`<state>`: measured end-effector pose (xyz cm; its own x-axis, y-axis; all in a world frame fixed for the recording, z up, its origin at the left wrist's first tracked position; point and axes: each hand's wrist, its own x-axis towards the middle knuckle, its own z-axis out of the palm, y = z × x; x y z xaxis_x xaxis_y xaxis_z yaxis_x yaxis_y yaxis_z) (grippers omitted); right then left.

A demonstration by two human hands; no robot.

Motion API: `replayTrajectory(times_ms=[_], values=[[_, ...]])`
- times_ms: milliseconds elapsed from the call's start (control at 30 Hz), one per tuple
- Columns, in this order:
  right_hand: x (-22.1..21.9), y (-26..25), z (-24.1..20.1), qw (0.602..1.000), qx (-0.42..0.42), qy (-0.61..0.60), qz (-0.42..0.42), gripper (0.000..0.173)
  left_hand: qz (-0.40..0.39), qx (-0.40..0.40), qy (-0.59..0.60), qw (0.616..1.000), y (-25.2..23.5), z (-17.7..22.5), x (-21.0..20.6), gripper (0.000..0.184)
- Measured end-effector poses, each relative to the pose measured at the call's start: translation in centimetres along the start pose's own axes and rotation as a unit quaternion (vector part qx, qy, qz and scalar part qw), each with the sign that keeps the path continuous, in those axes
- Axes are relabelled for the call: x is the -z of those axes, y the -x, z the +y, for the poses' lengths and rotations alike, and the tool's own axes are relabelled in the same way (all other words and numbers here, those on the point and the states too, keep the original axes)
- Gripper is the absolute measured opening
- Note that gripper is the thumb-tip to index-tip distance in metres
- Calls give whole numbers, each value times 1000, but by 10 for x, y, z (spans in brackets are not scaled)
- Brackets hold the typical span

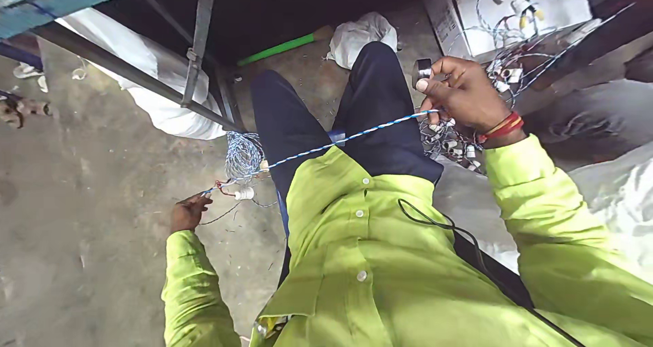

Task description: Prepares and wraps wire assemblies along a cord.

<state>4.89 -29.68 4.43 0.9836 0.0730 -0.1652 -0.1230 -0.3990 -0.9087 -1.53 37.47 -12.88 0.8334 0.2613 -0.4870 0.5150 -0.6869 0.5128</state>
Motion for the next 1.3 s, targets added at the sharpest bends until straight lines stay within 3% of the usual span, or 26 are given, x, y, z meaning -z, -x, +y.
replayTrajectory(times_ms=[200, 367, 467, 567, 633, 700, 800, 1000, 1300], values=[[1, -1, 1, 1000, 17, -25, 2, 12, -15, 10, 9, 1000, -5, -11, -26, 36], [2, -1, 0, 998, 28, -47, 7, 9, -37, 22, 8, 999, 1, 24, -18, 34], [0, 2, -2, 997, 28, -76, -3, 8, -7, -53, 48, 997, 10, 77, -17, 44], [-12, 4, -10, 992, 27, -119, -40, 9, -7, -254, 106, 961, 43, 171, -32, 44], [-25, 8, -20, 985, 22, -154, -70, 10, -89, -347, 164, 919, 81, 248, -53, 41], [-37, 11, -30, 975, 11, -200, -101, 12, -214, -389, 182, 877, 113, 307, -77, 41], [-45, 14, -36, 955, -4, -257, -147, 15, -286, -436, 156, 839, 136, 352, -102, 31], [-33, 10, -20, 955, -26, -249, -158, 17, -225, -382, 269, 855, 122, 329, -78, 21], [-20, 5, -14, 962, -22, -232, -140, 15, -142, -303, 314, 888, 73, 267, -13, 19]])
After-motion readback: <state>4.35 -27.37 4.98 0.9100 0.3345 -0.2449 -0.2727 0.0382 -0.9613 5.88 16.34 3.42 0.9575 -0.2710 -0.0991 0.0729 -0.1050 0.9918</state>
